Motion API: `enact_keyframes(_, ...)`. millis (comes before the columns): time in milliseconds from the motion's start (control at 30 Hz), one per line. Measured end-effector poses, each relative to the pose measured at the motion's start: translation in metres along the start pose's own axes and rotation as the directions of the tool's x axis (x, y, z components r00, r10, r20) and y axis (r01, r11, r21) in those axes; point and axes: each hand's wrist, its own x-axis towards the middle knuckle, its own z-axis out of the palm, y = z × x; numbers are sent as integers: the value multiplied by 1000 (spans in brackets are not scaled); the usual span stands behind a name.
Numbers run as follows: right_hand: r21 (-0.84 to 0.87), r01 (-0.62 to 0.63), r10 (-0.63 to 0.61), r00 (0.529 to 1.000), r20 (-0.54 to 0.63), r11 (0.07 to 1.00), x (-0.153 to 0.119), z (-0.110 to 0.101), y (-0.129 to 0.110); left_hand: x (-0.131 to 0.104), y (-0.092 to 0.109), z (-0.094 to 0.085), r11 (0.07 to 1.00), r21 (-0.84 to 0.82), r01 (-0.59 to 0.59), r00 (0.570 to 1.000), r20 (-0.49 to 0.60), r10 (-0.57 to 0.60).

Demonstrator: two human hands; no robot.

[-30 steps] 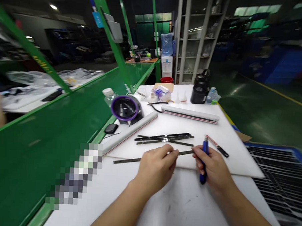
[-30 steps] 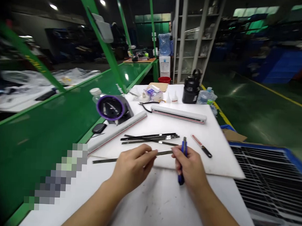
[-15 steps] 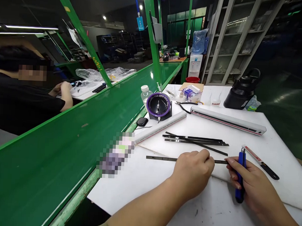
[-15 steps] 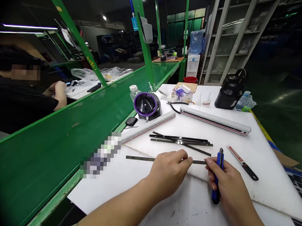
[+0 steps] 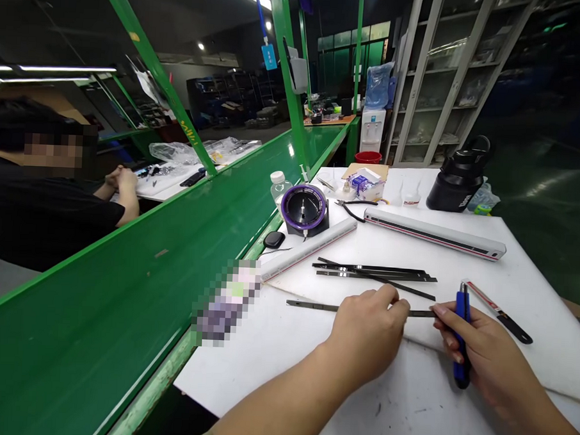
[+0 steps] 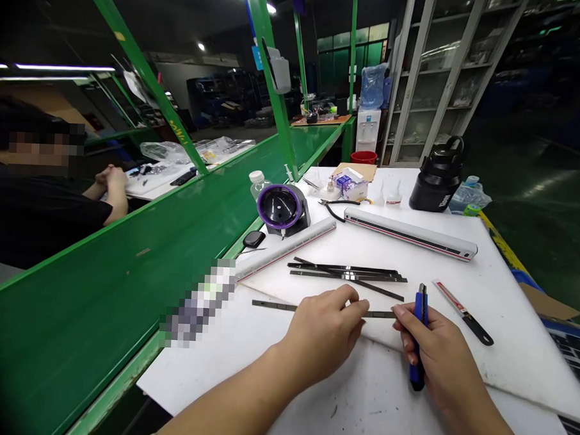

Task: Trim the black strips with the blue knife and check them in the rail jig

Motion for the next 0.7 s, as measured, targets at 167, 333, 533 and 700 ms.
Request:
enact_keyframes(167, 7, -39, 36, 973, 230, 999, -4, -3, -5, -22, 13, -57, 987, -122, 109, 936, 346, -61)
enact_keyframes(333, -55, -32, 52, 906, 421, 998, -31, 12, -16, -69, 3, -81, 706, -610, 360, 790, 602, 118)
enact_keyframes(533, -81, 2, 44, 831, 555, 997, -55, 41, -10, -91, 7, -37, 87, -749, 656, 751, 660, 19)
enact_keyframes(700, -111, 92, -14, 828, 561, 990, -58, 51, -10, -81, 9, -12, -250, -787, 565, 813, 582, 3)
